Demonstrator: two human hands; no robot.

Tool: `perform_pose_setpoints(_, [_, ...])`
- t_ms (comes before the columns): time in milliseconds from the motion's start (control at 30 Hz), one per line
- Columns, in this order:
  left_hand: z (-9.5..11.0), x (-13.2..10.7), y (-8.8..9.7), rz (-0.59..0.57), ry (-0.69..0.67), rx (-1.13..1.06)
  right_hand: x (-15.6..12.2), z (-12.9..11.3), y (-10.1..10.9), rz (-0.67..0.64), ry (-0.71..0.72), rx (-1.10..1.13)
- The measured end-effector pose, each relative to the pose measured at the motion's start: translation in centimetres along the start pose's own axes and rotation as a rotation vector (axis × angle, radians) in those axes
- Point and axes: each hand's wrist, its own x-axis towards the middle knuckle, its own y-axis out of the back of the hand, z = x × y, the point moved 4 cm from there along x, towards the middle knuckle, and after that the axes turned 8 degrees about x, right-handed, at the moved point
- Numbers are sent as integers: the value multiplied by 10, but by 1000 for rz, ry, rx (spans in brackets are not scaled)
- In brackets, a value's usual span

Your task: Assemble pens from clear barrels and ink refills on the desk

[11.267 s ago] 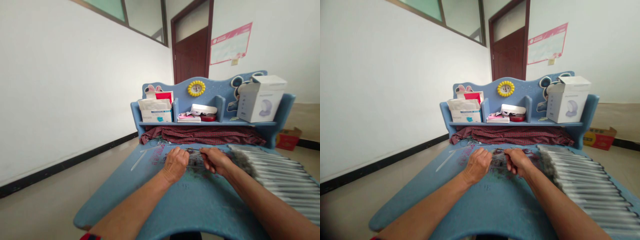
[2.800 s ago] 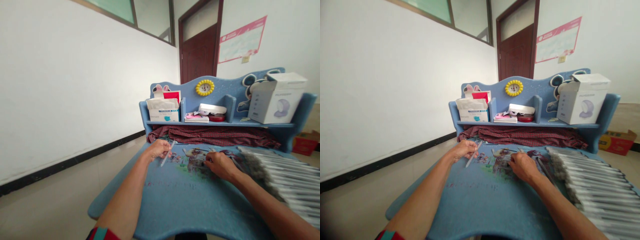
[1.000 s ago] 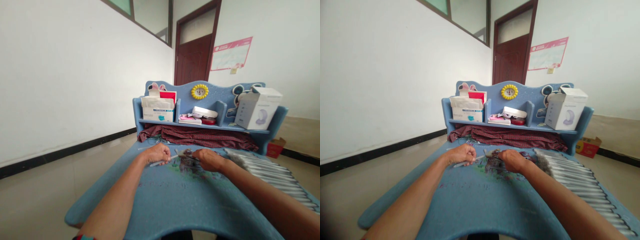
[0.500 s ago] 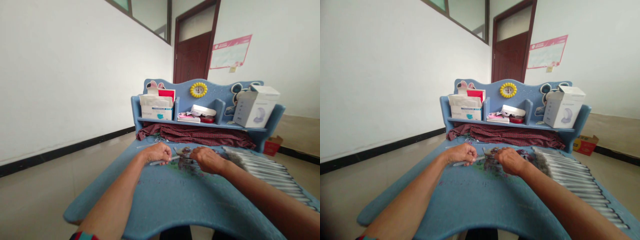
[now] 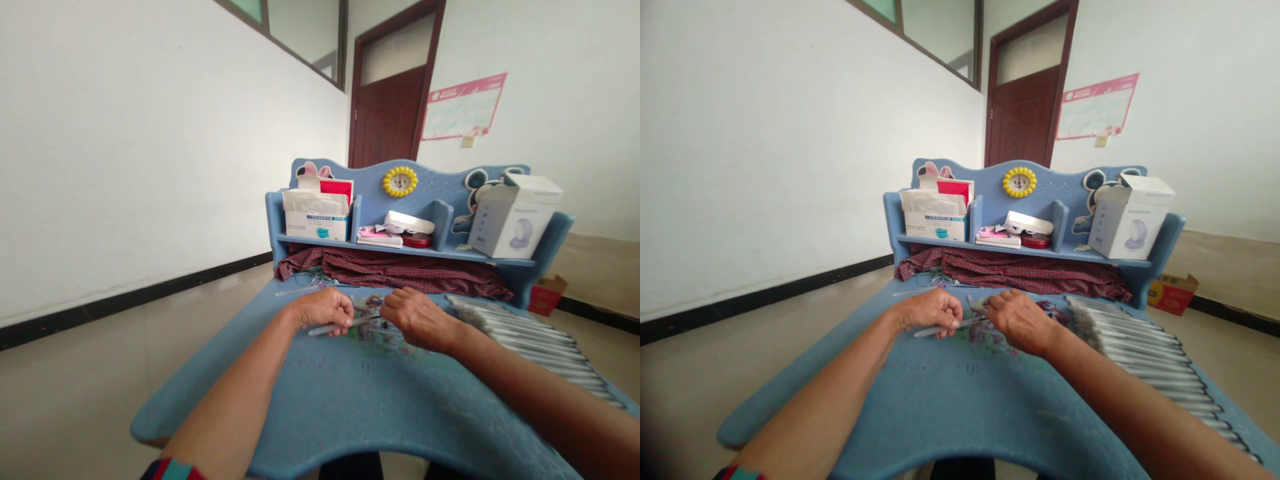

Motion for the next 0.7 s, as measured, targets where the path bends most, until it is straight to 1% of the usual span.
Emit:
perform_pose_setpoints(167, [5, 5, -10, 1, -15, -79, 7, -13, 15, 122, 83, -55])
perform_pose_setpoints(233, [8, 5, -10, 41, -64, -116, 8, -13, 26, 202, 102, -48])
perform_pose_setpoints(267, [10, 5, -9, 70, -96, -139, 7, -11, 33, 259, 88, -38])
perform_pose_setpoints(333, [13, 5, -6, 128, -157, -203, 2, -2, 47, 406, -11, -10])
perform_pose_setpoints(400, [15, 4, -1, 183, -201, -286, -6, 12, 56, 560, -190, 39])
perform_pose_setpoints(467, [16, 3, 3, 230, -241, -366, -14, 25, 55, 639, -375, 125])
perform_pose_setpoints(500, [17, 2, 5, 251, -264, -401, -16, 31, 50, 633, -452, 179])
perform_pose_setpoints(533, [18, 2, 6, 267, -289, -432, -17, 36, 42, 591, -518, 236])
perform_pose_setpoints(567, [19, 1, 7, 279, -311, -459, -17, 40, 32, 523, -575, 289])
perform_pose_setpoints(633, [21, 0, 7, 294, -341, -501, -13, 45, 7, 325, -667, 375])
perform_pose_setpoints(700, [21, 0, 7, 294, -352, -522, -8, 45, -16, 153, -719, 418])
